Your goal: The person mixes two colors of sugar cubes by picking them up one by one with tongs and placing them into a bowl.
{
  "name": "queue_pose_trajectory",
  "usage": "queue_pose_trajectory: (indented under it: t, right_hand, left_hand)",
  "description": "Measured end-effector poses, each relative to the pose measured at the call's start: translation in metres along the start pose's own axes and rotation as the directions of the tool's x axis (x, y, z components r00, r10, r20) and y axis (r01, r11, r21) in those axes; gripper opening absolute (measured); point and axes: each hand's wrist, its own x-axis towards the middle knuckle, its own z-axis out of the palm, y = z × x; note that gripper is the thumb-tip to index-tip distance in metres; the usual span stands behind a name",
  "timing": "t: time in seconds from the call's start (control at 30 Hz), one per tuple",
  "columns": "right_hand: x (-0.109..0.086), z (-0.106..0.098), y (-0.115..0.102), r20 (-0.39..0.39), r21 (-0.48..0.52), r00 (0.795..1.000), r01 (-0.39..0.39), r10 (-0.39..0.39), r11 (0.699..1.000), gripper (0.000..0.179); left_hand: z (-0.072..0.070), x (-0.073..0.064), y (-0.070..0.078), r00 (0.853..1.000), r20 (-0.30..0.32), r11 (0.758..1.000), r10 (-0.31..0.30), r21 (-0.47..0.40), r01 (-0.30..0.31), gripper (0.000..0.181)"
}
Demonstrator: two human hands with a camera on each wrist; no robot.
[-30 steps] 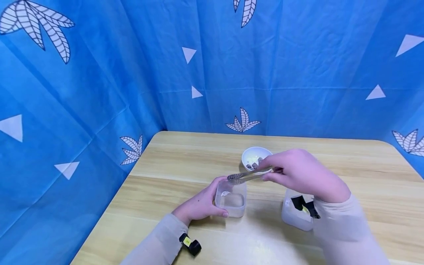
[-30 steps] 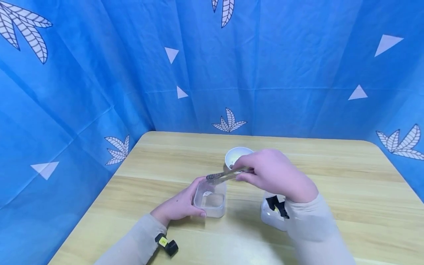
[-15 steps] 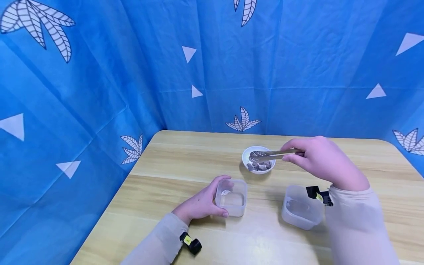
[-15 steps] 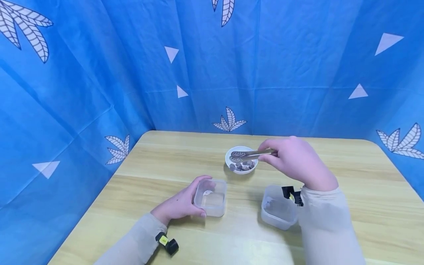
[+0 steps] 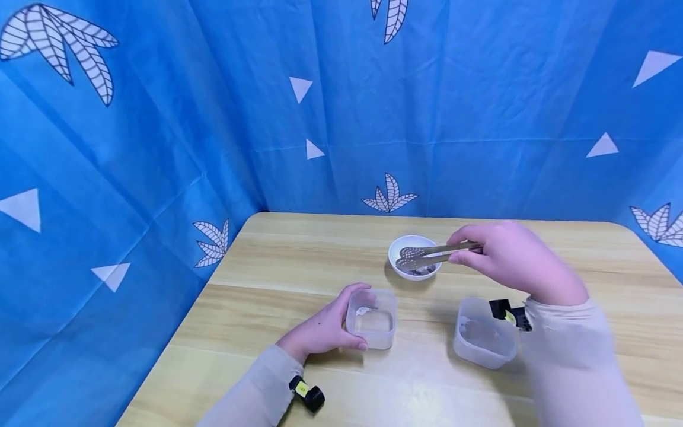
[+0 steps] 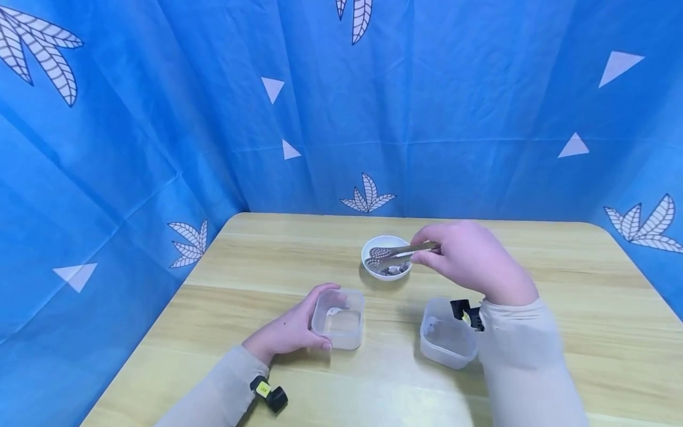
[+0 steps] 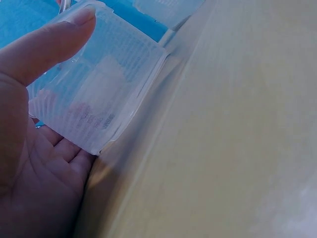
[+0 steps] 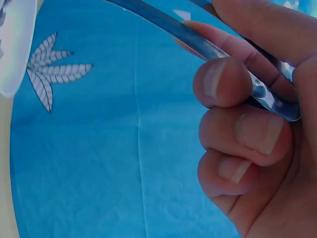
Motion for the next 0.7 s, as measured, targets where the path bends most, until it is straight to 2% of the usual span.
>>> queue_pose_trajectory:
  t: [0.27,0.7]
  right_hand:
    - [0.015,0.024,-0.021,0.130,-0.005,0.990,0.055,-0.054,0.998,0.020]
    - [0.022,0.051,-0.037,0.205,0.019,0.972,0.116,-0.118,0.993,0.015]
  left_hand:
    - [-0.001,-0.001,0.001,1.000,0.001,1.000,0.003,0.005,-0.003,0.109]
    - [-0.002,-0.005,0.003,0.999,0.043,1.000,-0.006,-0.025,0.007,0.103]
